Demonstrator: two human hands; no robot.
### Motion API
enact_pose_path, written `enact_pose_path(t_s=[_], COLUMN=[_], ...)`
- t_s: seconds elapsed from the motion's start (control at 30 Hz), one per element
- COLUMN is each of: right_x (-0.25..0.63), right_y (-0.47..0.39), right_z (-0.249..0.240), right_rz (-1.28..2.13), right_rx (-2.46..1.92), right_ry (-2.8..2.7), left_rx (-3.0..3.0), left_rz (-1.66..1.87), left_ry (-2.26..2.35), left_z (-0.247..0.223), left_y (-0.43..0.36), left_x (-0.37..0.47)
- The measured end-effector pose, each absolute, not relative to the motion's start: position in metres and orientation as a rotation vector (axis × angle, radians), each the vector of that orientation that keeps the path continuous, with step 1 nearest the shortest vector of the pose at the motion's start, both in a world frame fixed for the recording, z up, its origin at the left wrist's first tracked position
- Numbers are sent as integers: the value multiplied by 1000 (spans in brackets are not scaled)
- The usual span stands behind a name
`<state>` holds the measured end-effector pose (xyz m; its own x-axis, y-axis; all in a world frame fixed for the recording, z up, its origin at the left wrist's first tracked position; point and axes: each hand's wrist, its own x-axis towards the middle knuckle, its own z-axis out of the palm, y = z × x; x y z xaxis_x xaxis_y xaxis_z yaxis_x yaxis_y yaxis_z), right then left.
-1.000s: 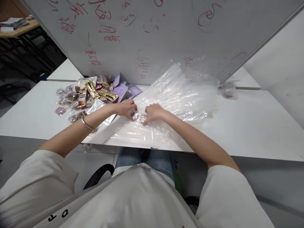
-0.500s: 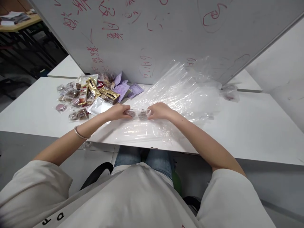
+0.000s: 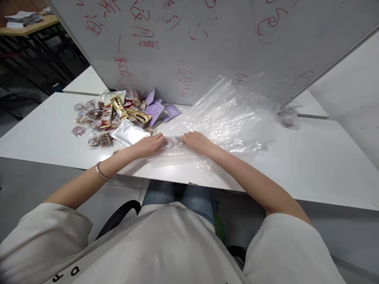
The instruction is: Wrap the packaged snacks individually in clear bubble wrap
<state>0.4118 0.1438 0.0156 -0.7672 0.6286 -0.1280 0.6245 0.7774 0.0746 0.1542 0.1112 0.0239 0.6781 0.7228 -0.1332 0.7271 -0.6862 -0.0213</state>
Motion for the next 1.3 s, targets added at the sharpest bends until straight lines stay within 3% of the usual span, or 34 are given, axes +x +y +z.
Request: enact_pose_path(t_s=[0.17, 0.47, 0.7, 0.9, 1.17, 1.3], right_x=[413, 411, 406, 404, 417, 411], right_y=[145, 173, 172, 127, 111, 123], right_z=[31, 43, 59, 34, 51, 52], right_rz=[-169, -684, -553, -115, -464, -456], right_rx=[1012, 1102, 1200, 1049, 1052, 1177], right_ry=[2759, 2665, 2560, 2719, 2652, 2672], left_rx=[2660, 2429, 2618, 2838, 2922, 2734], left_rz=[1, -201, -216, -247, -324, -294], left_ry=[1163, 1388, 1447, 1363, 1166, 1185], left_z=[32, 34, 45, 21, 36, 52], left_y=[115, 140, 133, 97, 91, 114], left_x=[147, 160, 164, 159, 146, 150])
